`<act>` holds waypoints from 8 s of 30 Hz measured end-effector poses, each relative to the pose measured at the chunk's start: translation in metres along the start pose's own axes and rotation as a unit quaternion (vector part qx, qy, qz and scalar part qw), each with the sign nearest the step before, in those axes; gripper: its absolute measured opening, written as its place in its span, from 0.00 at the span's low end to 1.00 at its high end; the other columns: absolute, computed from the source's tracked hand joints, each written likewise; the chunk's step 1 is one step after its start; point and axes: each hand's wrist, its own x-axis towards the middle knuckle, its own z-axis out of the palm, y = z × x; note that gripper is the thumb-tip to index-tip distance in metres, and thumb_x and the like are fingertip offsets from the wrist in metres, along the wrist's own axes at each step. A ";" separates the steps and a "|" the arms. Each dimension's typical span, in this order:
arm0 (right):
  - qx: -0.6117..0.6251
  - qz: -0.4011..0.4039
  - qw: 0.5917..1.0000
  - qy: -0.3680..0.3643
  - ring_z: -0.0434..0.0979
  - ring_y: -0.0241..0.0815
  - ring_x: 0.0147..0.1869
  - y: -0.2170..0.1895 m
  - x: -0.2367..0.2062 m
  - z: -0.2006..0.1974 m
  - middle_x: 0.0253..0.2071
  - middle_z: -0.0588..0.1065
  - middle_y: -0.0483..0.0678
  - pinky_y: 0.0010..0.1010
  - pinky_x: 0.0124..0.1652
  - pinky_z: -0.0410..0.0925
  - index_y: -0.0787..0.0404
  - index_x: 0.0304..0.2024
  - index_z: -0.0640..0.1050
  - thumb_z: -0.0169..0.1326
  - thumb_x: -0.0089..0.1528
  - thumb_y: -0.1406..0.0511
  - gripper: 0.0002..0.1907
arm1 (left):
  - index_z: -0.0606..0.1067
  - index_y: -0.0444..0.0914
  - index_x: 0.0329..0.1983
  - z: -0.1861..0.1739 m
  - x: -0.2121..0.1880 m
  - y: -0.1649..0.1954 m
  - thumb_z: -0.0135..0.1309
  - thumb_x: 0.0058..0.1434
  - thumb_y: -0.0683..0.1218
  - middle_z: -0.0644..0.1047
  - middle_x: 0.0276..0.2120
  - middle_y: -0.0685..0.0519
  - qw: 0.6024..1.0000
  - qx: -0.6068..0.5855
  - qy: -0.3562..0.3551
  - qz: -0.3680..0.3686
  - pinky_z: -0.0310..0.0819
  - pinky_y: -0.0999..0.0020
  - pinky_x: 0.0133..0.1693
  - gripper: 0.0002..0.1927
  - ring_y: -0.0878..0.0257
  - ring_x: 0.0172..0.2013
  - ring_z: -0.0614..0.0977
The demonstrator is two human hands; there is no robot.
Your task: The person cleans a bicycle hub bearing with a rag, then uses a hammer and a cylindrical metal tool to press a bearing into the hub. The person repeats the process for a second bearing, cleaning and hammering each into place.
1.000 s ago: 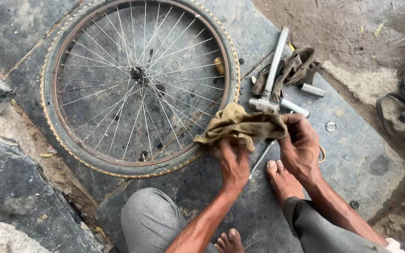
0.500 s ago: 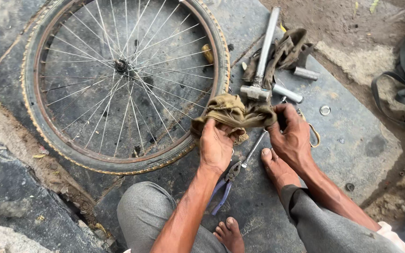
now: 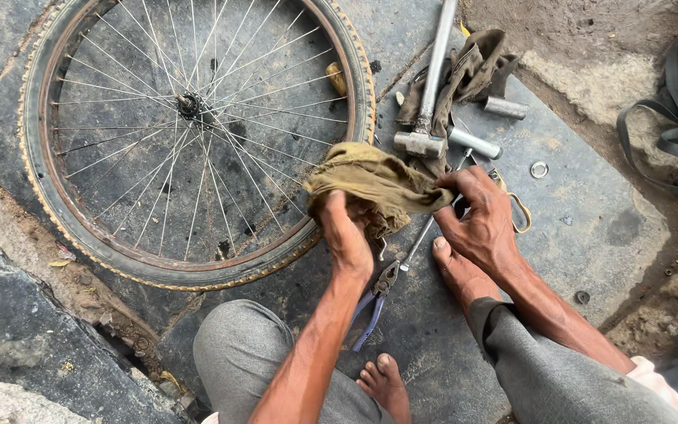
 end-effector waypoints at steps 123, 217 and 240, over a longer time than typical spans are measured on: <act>0.320 0.378 0.842 -0.214 0.72 0.32 0.18 0.018 -0.010 0.031 0.23 0.80 0.50 0.22 0.18 0.63 0.66 0.32 0.75 0.56 0.66 0.63 0.12 | 0.66 0.32 0.39 -0.005 -0.036 0.021 0.49 0.70 0.40 0.73 0.27 0.40 0.783 0.451 -0.284 0.321 0.72 0.55 0.31 0.06 0.46 0.29 0.78; 0.291 0.203 0.929 -0.101 0.81 0.45 0.36 0.010 -0.014 0.031 0.36 0.79 0.53 0.31 0.37 0.75 0.67 0.42 0.78 0.58 0.65 0.69 0.06 | 0.69 0.29 0.46 0.015 -0.042 0.051 0.51 0.69 0.42 0.77 0.34 0.36 0.820 0.447 -0.292 0.205 0.74 0.52 0.34 0.10 0.41 0.35 0.81; -0.040 -0.073 0.996 -0.007 0.76 0.47 0.33 0.017 -0.020 0.012 0.32 0.74 0.50 0.36 0.31 0.69 0.59 0.41 0.78 0.58 0.61 0.67 0.06 | 0.75 0.31 0.42 0.030 -0.042 0.074 0.52 0.69 0.44 0.78 0.32 0.37 0.845 0.452 -0.234 0.164 0.75 0.54 0.35 0.09 0.41 0.32 0.82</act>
